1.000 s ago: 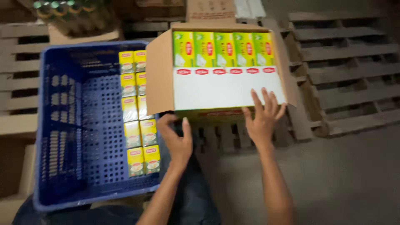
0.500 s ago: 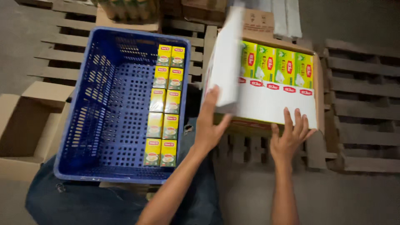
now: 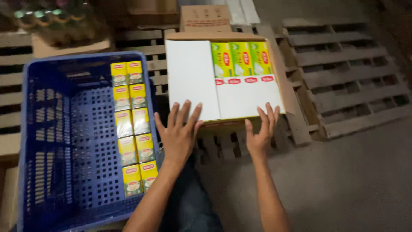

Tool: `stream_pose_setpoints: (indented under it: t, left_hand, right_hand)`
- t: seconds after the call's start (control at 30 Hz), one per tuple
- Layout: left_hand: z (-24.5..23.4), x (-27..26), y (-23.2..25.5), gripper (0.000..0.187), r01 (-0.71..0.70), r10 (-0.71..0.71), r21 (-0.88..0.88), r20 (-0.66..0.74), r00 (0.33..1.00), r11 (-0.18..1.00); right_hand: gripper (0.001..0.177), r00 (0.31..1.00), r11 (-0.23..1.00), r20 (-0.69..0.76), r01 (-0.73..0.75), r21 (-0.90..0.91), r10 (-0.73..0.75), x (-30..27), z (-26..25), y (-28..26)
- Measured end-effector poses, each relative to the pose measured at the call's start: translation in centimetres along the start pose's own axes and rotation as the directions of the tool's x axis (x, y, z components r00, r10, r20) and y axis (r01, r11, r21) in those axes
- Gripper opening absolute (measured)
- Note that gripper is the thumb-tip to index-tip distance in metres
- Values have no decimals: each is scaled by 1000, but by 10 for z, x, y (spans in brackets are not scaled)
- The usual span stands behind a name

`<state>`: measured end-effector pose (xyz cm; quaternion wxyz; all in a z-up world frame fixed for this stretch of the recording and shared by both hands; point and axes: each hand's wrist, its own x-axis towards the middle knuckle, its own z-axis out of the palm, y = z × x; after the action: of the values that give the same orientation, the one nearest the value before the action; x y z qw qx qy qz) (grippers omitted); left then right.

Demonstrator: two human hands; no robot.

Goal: The person transfers small yellow and green boxes from a cardboard carton into a blue plastic basket. They arrange the boxes in rows within the basket and then close the flaps of the cardboard carton.

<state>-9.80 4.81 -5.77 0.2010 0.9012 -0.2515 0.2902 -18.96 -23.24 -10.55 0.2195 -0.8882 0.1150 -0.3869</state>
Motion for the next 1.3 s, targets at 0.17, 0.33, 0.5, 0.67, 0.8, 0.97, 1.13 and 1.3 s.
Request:
stream_pose_setpoints:
  t: [0.17,0.33,0.5,0.67,0.8,0.97,1.13,1.3]
  left_hand:
    - [-3,1,-4,46,-4,4,44,-6,1000,999]
    - [-4,1,-5,45,7,-8,37,10,1000,999]
    - [-6,-1,-5,45,19,-20,42,28,999,999]
    - [-12,4,-2,41,53,-53,10,31,998,999]
    - [-21,11,-1,39,58,-58,1,43,997,998]
    - [-10,44,-25,11,111,-107,-63,65,992,992]
    - [20,75,-53,19,233,-201,-139,209,957,963]
    - [15,108,-60,42,324,-269,-93,369,890,942]
  right_hand:
    - [44,778,815,-318,-396,422,543,-15,13,16]
    - [71,412,240,-25,-480,844,911,0,6,56]
    - [62,559,320,-23,-440,839,829,38,-14,44]
    - [82,977,955,73,-211,207,200,46,-18,-3]
    - [55,984,984,33,-174,28,173,56,-23,10]
    - [47,905,942,262,-321,-96,335,119,-46,-8]
    - [64,805,901,406,-407,-153,433,153,-26,21]
    - [57,693,853,499,-446,-270,520,182,-11,-5]
